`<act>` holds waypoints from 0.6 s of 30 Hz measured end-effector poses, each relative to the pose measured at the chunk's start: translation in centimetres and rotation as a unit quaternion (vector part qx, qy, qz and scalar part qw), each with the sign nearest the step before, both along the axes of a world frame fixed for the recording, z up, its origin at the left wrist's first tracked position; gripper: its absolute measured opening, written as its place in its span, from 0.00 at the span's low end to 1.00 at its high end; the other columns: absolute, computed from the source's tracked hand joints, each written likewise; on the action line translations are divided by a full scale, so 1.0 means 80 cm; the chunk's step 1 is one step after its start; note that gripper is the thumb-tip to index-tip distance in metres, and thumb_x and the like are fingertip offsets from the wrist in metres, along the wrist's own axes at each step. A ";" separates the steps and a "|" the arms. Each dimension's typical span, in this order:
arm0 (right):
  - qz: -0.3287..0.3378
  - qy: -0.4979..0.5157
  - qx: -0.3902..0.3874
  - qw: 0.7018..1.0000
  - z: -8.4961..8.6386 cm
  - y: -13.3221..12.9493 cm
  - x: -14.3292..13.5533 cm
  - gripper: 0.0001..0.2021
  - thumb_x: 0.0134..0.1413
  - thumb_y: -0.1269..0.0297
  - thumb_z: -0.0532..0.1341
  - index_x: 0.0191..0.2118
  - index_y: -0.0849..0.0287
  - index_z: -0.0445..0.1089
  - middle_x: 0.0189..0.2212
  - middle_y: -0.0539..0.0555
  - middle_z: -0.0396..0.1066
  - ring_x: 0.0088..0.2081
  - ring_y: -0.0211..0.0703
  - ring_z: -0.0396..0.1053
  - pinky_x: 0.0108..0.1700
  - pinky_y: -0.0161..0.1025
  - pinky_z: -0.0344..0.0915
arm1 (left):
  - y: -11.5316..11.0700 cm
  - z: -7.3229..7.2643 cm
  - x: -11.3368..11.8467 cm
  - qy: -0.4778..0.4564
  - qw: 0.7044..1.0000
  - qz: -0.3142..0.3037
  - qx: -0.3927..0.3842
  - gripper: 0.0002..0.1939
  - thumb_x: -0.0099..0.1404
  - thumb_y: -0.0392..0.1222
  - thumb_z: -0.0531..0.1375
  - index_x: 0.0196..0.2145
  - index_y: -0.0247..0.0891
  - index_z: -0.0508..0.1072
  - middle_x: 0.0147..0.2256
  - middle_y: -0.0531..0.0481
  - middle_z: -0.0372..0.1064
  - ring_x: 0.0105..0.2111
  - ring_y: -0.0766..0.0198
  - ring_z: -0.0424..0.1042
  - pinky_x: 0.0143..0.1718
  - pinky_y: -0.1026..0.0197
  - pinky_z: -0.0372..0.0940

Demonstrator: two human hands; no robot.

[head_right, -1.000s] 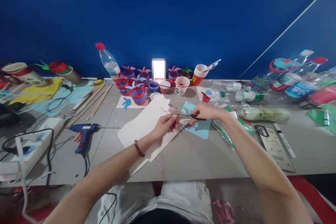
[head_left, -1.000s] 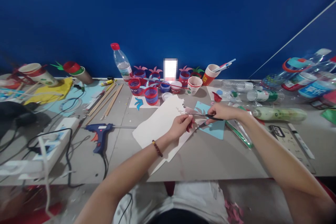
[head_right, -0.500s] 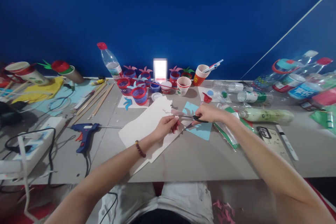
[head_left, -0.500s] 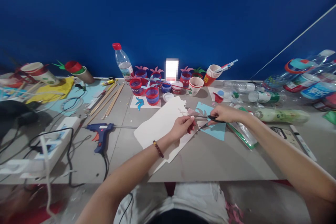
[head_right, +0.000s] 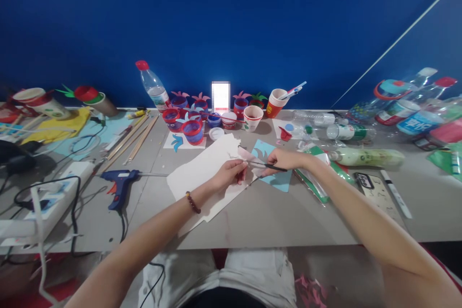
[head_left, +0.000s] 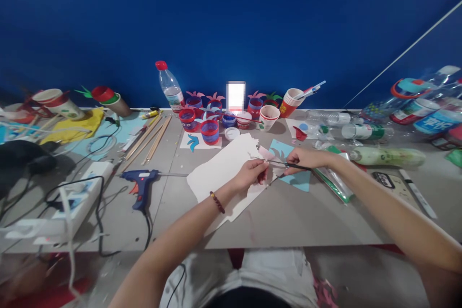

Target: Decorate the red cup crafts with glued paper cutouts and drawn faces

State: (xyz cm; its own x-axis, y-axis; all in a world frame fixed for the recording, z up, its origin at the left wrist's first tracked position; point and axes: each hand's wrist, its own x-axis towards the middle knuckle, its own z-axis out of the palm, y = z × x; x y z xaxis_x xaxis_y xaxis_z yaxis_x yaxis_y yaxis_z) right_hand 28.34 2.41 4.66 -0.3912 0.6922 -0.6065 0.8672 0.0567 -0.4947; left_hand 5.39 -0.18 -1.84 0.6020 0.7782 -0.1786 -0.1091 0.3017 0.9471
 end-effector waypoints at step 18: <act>-0.051 0.067 0.034 0.996 0.001 -0.008 0.005 0.27 0.40 0.38 0.65 0.16 0.59 0.62 0.14 0.47 0.60 0.20 0.34 0.54 0.24 0.34 0.51 | -0.007 0.014 -0.006 0.029 0.999 -0.007 0.035 0.24 0.58 0.61 0.59 0.22 0.36 0.66 0.19 0.55 0.62 0.19 0.71 0.60 0.24 0.65 0.56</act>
State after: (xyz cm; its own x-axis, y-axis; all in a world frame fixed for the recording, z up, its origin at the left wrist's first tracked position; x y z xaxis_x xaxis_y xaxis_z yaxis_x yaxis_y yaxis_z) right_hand 28.73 1.75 4.71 -0.3917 0.7699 -0.5039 0.7961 0.0089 -0.6051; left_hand 4.94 -0.71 -0.75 0.6029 0.7816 -0.1599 -0.0493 0.2366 0.9704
